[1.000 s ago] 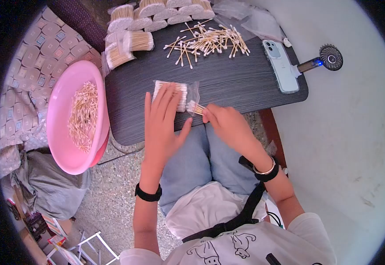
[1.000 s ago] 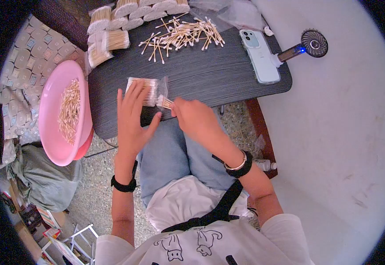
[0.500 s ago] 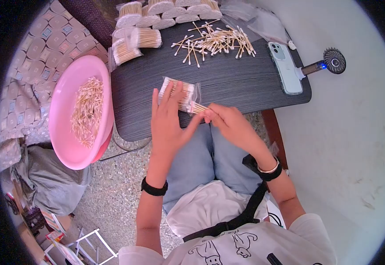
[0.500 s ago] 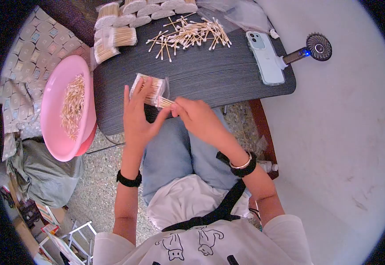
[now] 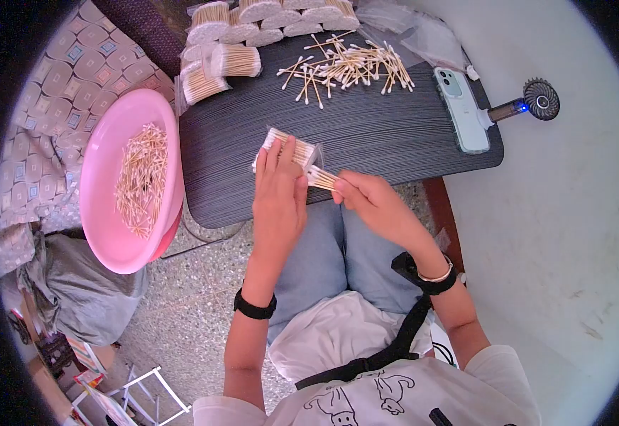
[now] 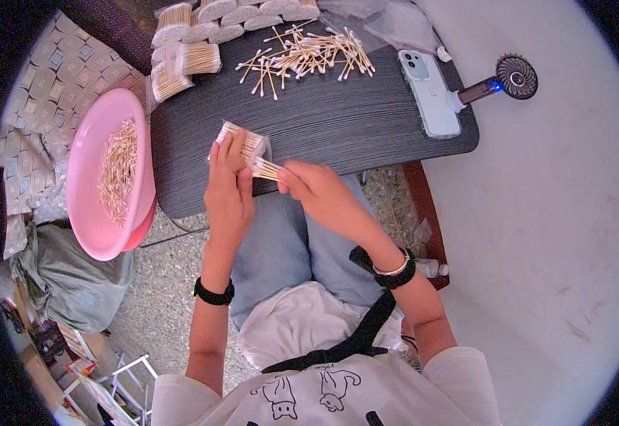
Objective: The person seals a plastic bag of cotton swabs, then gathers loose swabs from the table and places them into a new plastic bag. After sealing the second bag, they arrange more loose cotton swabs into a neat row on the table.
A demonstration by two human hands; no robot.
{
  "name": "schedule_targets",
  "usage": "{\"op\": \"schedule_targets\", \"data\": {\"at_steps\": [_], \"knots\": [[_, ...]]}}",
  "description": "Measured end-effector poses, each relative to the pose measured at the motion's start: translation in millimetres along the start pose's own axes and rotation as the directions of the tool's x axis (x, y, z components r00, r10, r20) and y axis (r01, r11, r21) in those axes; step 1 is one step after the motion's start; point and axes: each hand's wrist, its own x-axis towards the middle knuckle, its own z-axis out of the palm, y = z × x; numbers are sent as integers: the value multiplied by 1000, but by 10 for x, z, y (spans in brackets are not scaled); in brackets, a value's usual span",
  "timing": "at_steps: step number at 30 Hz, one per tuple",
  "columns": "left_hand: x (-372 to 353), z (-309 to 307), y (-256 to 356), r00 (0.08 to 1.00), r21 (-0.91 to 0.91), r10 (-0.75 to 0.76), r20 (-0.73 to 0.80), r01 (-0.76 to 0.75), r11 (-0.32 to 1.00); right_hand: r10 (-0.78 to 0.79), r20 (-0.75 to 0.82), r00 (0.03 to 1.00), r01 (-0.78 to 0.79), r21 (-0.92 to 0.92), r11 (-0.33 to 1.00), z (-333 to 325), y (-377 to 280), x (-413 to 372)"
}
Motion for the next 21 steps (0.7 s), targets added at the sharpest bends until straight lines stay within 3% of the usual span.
{"op": "schedule_targets", "data": {"at_steps": [4,10,15,18,21], "knots": [[-45,25,-3,1000,-26,9,-20,-10,1000,-27,-42,999,28,7,1000,29,1,19],[-78,26,-19,995,136,91,27,-94,986,41,-42,998,-40,33,999,70,44,51],[-91,-44,240,990,100,125,61,-130,986,47,-52,998,-41,115,992,115,135,46],[-295,-55,413,974,-59,206,92,-201,978,-127,-212,969,160,148,976,230,198,52],[-427,-130,547,970,-108,230,74,-221,969,177,37,984,-180,238,954,84,94,36]]}}
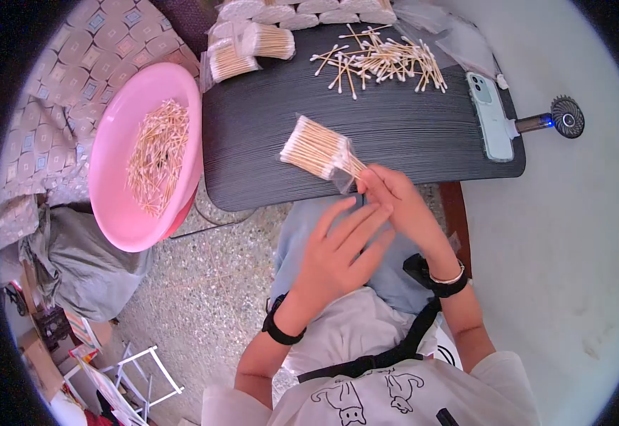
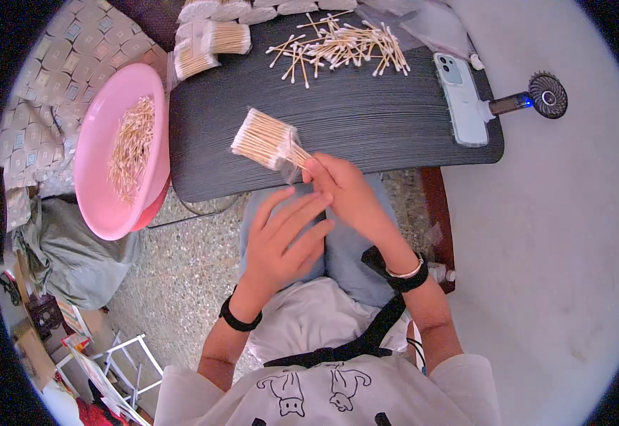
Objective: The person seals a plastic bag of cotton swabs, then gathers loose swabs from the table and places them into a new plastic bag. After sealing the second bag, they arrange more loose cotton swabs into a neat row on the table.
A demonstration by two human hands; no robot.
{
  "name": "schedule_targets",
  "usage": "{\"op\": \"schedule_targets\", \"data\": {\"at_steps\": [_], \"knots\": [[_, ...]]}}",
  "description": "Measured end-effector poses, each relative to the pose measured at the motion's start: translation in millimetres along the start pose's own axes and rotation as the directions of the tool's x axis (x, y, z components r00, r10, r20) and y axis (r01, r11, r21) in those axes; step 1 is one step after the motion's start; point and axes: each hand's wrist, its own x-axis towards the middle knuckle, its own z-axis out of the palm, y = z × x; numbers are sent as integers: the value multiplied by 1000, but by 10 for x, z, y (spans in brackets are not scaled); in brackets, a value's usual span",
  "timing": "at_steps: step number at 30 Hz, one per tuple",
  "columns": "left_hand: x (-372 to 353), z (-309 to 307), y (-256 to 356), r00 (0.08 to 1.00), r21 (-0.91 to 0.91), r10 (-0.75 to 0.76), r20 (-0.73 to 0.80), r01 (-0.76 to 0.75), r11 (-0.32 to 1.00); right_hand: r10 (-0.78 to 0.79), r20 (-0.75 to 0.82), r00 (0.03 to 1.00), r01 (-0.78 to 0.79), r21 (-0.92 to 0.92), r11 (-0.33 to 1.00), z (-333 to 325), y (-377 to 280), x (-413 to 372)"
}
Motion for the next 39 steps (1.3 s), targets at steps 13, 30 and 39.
{"op": "schedule_targets", "data": {"at_steps": [13,30,39], "knots": [[123,-164,-669,967,211,-229,106,204,956,-166,-100,981,145,-191,971,46,95,1],[170,-10,-609,952,79,-301,-63,305,949,-98,-166,981,73,-148,986,265,9,-204],[215,-37,-597,936,-99,-342,-77,334,937,-123,-178,976,93,-168,981,298,-32,-197]]}}
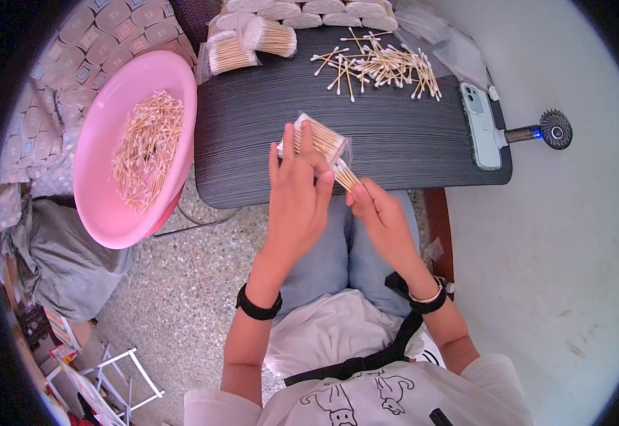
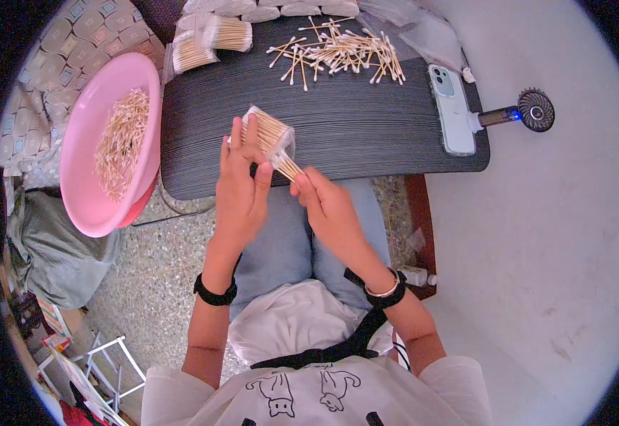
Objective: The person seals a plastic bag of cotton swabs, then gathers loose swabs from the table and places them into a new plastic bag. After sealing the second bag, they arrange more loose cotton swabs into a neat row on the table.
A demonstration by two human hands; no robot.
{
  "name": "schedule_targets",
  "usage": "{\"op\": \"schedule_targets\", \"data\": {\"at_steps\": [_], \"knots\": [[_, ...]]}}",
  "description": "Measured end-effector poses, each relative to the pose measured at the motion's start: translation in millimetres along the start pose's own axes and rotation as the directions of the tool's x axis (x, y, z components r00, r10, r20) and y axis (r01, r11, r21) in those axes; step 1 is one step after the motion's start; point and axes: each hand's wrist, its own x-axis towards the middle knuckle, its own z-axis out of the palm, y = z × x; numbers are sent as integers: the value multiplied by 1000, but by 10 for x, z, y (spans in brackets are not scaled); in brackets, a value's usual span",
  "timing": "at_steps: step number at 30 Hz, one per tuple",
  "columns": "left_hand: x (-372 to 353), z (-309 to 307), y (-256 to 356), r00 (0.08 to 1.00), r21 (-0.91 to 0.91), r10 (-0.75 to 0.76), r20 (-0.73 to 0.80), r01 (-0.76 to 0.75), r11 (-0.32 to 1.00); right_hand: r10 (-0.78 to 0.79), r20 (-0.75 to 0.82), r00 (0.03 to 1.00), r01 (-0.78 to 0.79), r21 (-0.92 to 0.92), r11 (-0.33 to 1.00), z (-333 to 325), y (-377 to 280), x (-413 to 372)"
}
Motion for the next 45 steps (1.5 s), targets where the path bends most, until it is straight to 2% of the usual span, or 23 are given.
{"op": "schedule_targets", "data": {"at_steps": [6,10,12,16,18,19,21,27,28,31,34,40,43,45], "knots": [[6,-9,40,999,58,12,38,-14,998,-80,31,996,83,-90,993,2,-72,69],[-26,7,44,997,131,21,71,-30,991,-82,49,995,85,-47,995,-13,-79,97],[-49,34,26,994,223,46,104,-69,972,-45,68,997,45,3,999,-38,-22,113],[-70,-13,93,988,314,65,138,-106,944,-89,32,996,91,-81,993,-71,10,129],[-48,-70,73,991,190,33,126,-56,980,-98,23,995,101,-185,978,-119,-40,121],[-39,-102,48,992,127,16,122,-32,991,-88,54,995,94,-130,987,-135,-17,122],[-40,-123,-21,992,153,56,112,-73,986,-72,116,991,75,-20,997,-160,57,131],[-84,-115,-150,985,222,136,110,-158,962,40,160,986,-58,108,992,-228,61,150],[-88,-119,-159,983,233,144,115,-168,958,29,159,987,-45,96,994,-227,43,153],[-55,-176,-92,987,108,117,110,-129,986,-11,155,988,5,42,999,-192,22,177],[-29,-101,37,998,-28,62,-27,-63,998,-61,127,990,65,-30,997,-132,76,204],[-33,80,-49,972,127,215,-96,-202,971,-106,69,992,113,-102,988,-89,60,207],[-58,173,17,960,107,277,-31,-272,956,-124,30,992,126,-97,987,-55,103,215],[-50,61,69,967,56,246,65,-250,967,-136,29,990,138,-74,988,-73,106,232]]}}
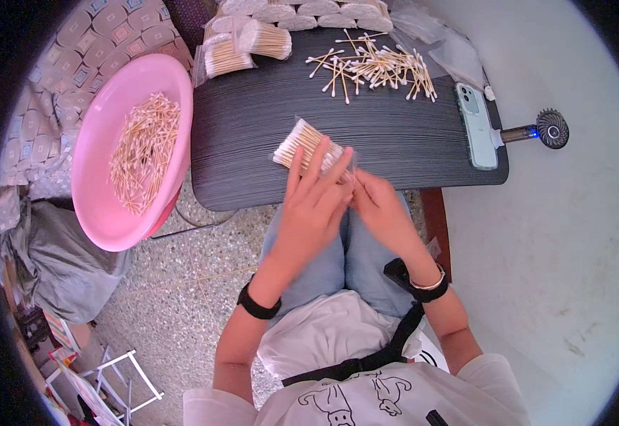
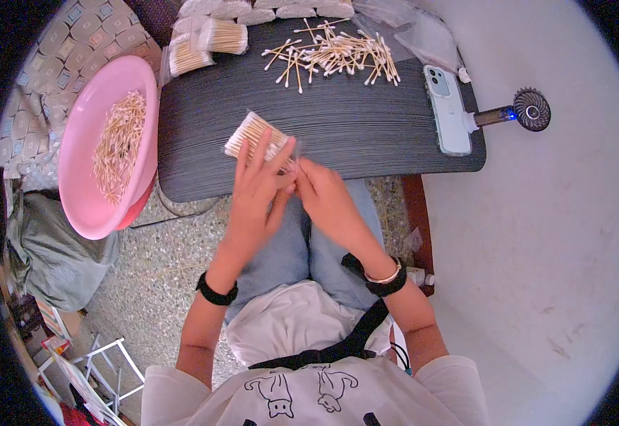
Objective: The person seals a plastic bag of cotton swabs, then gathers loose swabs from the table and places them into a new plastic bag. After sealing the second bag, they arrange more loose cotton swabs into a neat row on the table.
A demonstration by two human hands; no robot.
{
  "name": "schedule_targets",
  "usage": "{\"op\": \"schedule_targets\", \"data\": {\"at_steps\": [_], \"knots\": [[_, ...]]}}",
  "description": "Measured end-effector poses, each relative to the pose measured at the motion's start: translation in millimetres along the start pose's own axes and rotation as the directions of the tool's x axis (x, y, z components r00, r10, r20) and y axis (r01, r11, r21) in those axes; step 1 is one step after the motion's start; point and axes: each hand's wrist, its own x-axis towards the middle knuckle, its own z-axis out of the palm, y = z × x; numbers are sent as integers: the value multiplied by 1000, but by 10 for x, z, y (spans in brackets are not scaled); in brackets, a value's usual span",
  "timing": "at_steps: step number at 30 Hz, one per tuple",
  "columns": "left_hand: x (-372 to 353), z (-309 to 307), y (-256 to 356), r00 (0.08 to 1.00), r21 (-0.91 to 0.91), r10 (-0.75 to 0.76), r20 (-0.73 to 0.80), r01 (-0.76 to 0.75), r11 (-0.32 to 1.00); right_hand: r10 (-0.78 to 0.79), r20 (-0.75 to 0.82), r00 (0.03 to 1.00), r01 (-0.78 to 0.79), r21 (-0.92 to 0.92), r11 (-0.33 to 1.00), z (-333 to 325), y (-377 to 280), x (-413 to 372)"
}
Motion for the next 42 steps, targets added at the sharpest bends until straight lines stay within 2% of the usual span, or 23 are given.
{"op": "schedule_targets", "data": {"at_steps": [1,4,7,9,10,13,15,18,21,27,30,36,39,42], "knots": [[7,-70,2,999,-26,-11,50,13,1000,29,35,999,-29,-1,1000,-27,-23,5],[20,-287,-268,996,53,-69,-56,72,996,71,96,993,-72,3,997,-76,-92,3],[100,-336,-409,990,-156,-140,14,141,978,24,92,995,-28,38,999,-33,-67,6],[150,-337,-497,983,-188,-92,158,122,975,1,114,994,-9,70,998,-27,-37,10],[163,-343,-514,971,-207,-65,228,114,972,35,150,988,-54,130,990,-37,-27,14],[212,-475,-488,960,-283,-15,278,96,954,97,247,964,-163,264,951,-106,-6,23],[233,-465,-500,950,-188,25,310,36,981,89,303,949,-186,308,933,-150,-5,24],[273,-457,-459,935,-31,44,351,-35,999,185,356,916,-320,371,872,-230,-14,56],[287,-464,-422,929,95,61,365,-102,990,186,428,884,-369,396,841,-322,-21,78],[306,-488,-410,926,158,92,367,-159,974,153,553,819,-400,361,843,-494,-70,160],[315,-500,-400,925,178,97,366,-172,969,207,540,816,-400,268,876,-518,-214,203],[342,-489,-383,925,200,90,370,-174,964,170,623,763,-394,241,887,-621,-178,265],[379,-495,-370,919,180,88,384,-168,969,132,595,793,-257,131,958,-634,-238,296],[395,-492,-384,913,157,86,400,-160,975,115,646,755,-180,37,983,-678,-296,377]]}}
